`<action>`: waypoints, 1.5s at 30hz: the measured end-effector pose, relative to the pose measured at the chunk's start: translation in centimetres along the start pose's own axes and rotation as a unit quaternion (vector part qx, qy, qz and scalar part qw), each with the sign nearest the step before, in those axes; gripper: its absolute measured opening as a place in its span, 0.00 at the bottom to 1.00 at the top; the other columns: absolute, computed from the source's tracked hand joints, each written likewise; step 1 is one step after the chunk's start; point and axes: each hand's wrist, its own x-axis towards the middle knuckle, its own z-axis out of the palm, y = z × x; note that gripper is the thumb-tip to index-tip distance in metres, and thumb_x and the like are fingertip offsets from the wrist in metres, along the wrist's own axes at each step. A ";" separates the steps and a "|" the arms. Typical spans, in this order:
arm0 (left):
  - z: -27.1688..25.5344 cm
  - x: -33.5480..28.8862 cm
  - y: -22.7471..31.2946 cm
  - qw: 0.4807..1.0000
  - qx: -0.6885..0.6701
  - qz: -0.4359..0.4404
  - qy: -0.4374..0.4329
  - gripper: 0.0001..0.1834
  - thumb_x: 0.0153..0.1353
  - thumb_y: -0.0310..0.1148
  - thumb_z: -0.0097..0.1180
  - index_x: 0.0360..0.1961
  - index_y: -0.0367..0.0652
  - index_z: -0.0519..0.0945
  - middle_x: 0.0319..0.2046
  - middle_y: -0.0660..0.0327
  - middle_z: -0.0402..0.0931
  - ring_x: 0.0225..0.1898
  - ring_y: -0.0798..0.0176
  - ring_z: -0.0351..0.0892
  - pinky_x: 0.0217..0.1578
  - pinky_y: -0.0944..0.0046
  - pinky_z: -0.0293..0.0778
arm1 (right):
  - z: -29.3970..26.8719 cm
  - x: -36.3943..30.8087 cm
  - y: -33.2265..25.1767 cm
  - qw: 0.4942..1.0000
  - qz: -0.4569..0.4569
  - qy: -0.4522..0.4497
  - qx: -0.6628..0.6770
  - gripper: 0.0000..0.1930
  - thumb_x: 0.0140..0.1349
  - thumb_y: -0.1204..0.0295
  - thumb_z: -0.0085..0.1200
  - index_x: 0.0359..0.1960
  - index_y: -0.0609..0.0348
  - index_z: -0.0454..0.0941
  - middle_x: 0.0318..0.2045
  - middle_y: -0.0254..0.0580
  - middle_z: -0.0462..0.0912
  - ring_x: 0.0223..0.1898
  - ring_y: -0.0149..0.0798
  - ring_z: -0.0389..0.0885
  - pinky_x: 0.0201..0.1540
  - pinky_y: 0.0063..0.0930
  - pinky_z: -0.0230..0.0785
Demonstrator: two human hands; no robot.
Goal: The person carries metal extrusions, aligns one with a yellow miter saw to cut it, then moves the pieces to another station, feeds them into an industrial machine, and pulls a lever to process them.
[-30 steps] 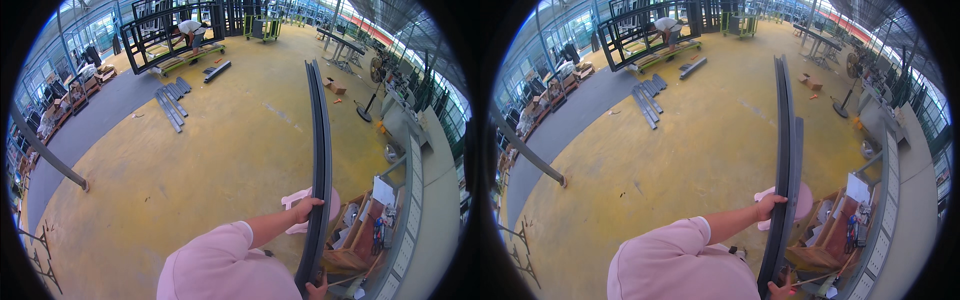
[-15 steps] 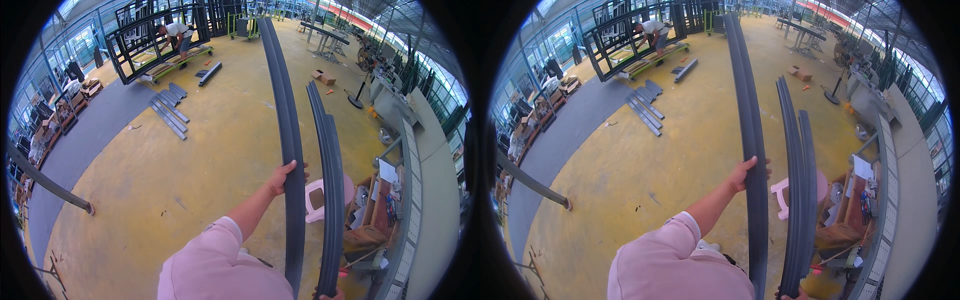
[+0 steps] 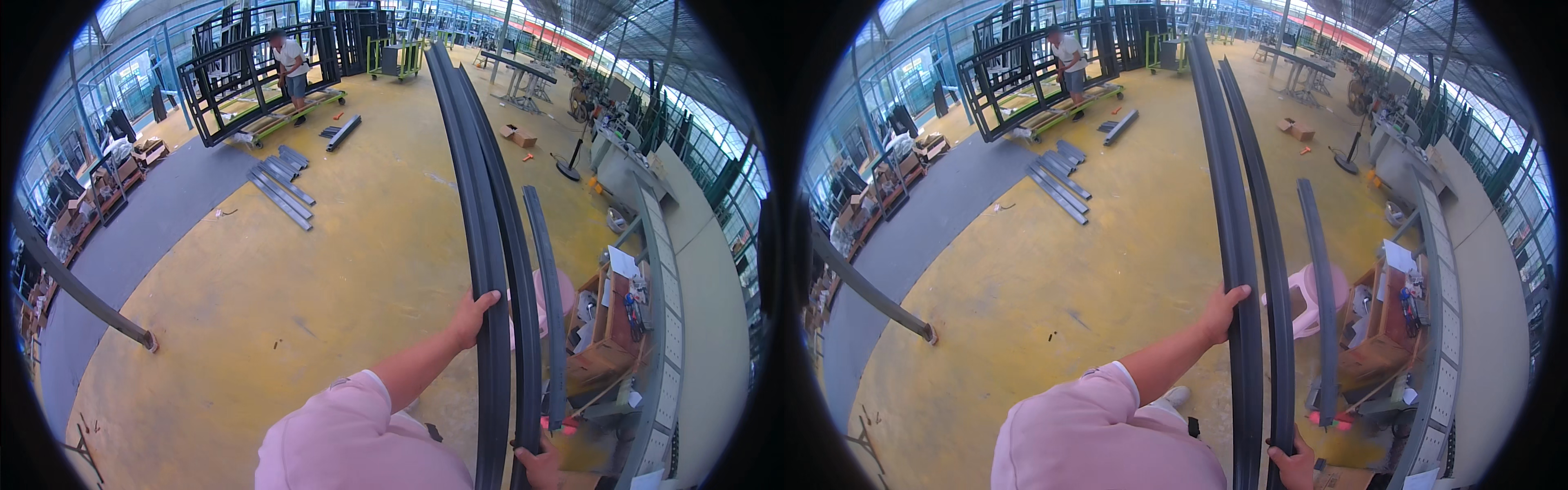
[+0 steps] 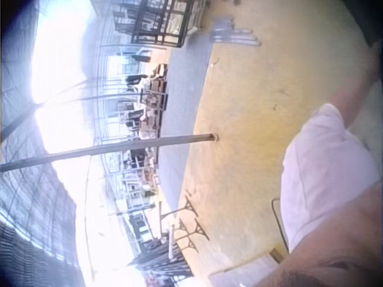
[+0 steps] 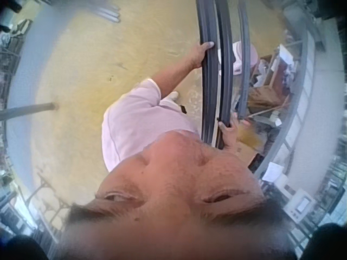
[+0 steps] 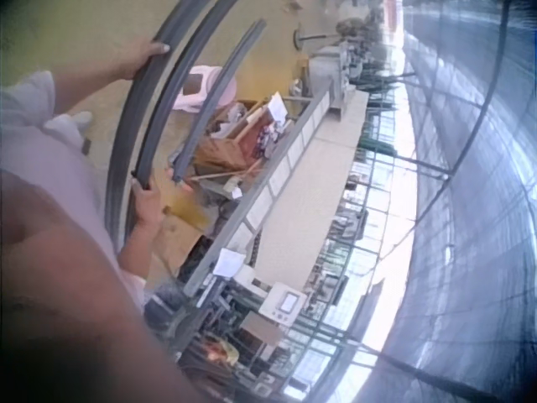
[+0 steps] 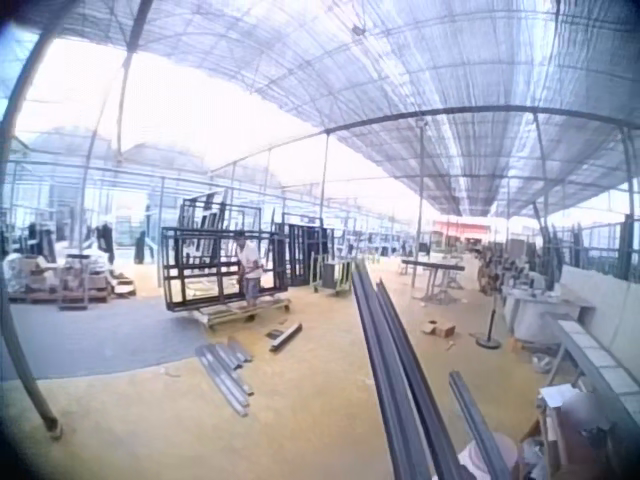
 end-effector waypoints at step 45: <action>-39.8 -5.3 19.1 0.952 0.024 0.000 0.306 0.27 0.60 0.39 0.68 0.55 0.35 0.74 0.46 0.56 0.80 0.47 0.60 0.79 0.52 0.58 0.73 | 40.9 23.3 -32.8 0.950 -0.139 -0.224 -0.168 0.41 0.45 0.58 0.71 0.60 0.66 0.69 0.47 0.61 0.83 0.49 0.57 0.84 0.52 0.44 0.75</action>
